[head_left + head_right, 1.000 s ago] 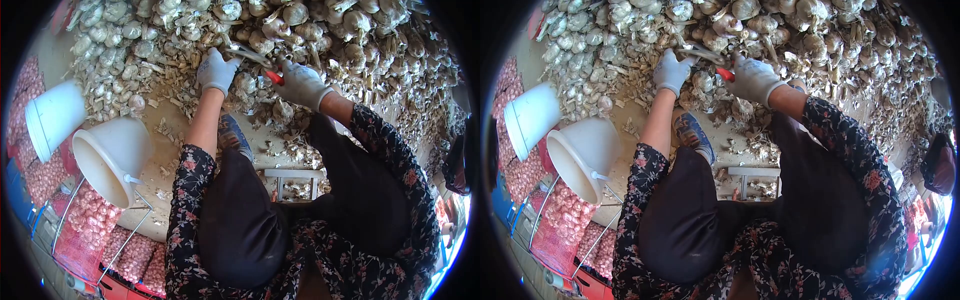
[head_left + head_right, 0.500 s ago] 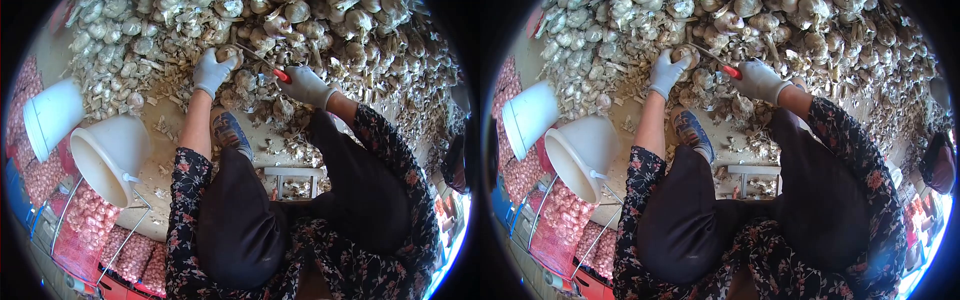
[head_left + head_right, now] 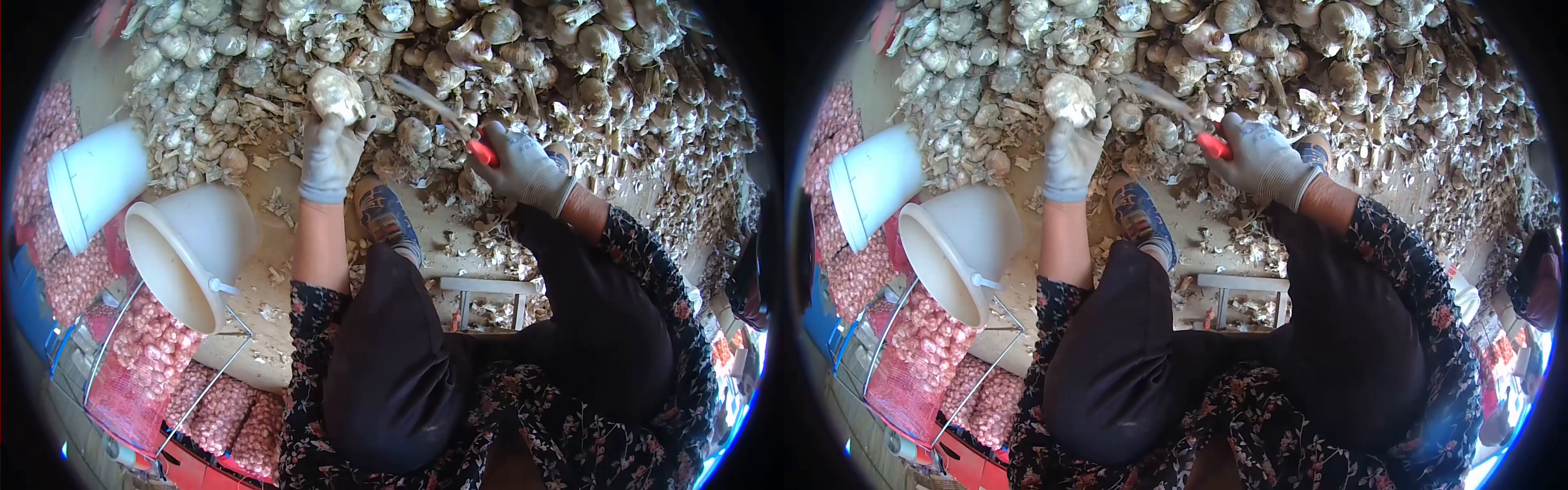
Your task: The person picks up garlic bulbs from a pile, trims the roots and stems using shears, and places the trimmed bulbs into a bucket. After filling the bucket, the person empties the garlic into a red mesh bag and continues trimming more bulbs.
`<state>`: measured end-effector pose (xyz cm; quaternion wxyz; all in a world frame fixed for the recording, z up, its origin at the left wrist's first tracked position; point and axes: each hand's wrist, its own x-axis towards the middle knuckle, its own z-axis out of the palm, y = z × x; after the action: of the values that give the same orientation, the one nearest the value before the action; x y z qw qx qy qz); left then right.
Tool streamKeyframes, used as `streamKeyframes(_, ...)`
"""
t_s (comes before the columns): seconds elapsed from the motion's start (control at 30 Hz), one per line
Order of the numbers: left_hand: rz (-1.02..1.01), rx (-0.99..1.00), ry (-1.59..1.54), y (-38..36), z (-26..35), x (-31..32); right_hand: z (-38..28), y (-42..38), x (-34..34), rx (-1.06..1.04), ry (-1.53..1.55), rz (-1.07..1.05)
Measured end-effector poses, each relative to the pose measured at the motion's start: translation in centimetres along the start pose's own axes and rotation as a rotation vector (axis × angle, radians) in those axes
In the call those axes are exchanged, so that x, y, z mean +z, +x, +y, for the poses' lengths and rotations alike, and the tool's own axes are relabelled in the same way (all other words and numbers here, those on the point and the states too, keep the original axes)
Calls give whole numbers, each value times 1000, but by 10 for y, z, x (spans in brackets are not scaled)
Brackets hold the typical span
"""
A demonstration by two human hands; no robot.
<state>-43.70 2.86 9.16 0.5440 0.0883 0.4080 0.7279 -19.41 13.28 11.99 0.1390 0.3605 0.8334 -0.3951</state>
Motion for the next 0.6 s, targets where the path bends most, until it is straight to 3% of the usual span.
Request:
streamKeyframes(0.17, -61, 13, 31, -6, 8, -21, -23, 3, -6, -175, -260, 118)
streamKeyframes(0.23, 3, 137, 248, -11, 26, -6, -25, 3, -7, -216, -268, 147)
streamKeyframes(0.27, 52, 317, 335, -10, 29, 5, -30, 2, -11, -220, -253, 141)
streamKeyframes(0.4, 30, 276, 729, -17, 52, 4, -42, 4, -17, -239, -295, 123)
streamKeyframes(0.57, 107, 207, 683, -24, 47, 0, -50, 10, -17, -247, -341, 152)
streamKeyframes(0.6, 82, 223, 471, -27, 45, 4, -53, 10, -16, -254, -344, 147)
